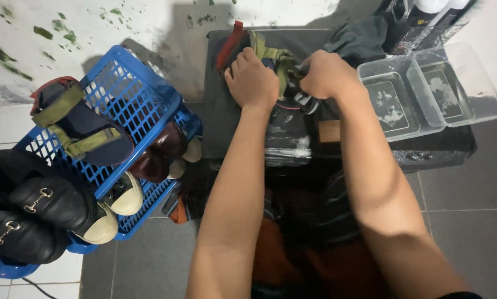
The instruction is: The person scrubs a green and blue sandal with a brush, focusing on the straps and sole. They hold the sandal steady with one hand while scrubbing with the other, occasionally repositioning the sandal to reach different areas.
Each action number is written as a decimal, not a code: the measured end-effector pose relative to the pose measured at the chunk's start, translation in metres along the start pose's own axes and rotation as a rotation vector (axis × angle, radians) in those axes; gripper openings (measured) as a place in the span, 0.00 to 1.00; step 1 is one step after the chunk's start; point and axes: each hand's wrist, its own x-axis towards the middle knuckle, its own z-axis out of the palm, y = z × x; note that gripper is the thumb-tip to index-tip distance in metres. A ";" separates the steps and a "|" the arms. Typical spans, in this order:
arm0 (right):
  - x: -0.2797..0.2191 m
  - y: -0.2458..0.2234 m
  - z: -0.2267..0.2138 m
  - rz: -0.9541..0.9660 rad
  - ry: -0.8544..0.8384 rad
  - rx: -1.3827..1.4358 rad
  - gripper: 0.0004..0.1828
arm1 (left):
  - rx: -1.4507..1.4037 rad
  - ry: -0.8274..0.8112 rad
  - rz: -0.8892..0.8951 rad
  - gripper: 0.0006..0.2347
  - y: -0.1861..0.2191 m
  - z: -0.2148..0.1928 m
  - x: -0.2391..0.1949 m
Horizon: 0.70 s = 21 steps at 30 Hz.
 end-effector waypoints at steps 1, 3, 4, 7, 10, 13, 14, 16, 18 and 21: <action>0.001 0.000 0.001 0.001 -0.002 0.001 0.34 | 0.001 -0.002 0.000 0.23 0.001 0.003 0.001; 0.003 -0.001 0.001 -0.006 -0.087 -0.017 0.30 | 0.016 0.054 -0.009 0.23 0.003 0.007 0.005; 0.006 0.001 0.001 -0.006 -0.083 -0.016 0.30 | 0.015 0.057 -0.006 0.23 0.004 0.005 0.008; 0.009 0.007 0.002 -0.044 -0.093 0.010 0.19 | 0.044 0.055 -0.043 0.22 0.007 0.004 0.008; 0.006 0.006 0.007 0.006 -0.077 -0.064 0.32 | 0.028 0.129 0.004 0.17 0.003 0.002 0.011; 0.010 0.009 0.023 -0.066 0.007 -0.172 0.28 | 0.012 0.070 0.036 0.13 -0.004 -0.012 0.022; 0.011 0.009 0.029 -0.075 0.062 -0.197 0.27 | -0.004 -0.012 0.057 0.13 -0.007 -0.021 0.023; 0.010 0.010 0.039 -0.072 0.124 -0.221 0.26 | -0.027 -0.096 0.091 0.14 -0.012 -0.039 0.023; 0.012 0.011 0.046 -0.092 0.174 -0.202 0.17 | -0.132 -0.272 0.093 0.13 -0.019 -0.060 0.021; 0.028 0.018 0.051 -0.168 0.258 -0.186 0.08 | -0.098 -0.214 0.162 0.13 -0.037 -0.027 0.029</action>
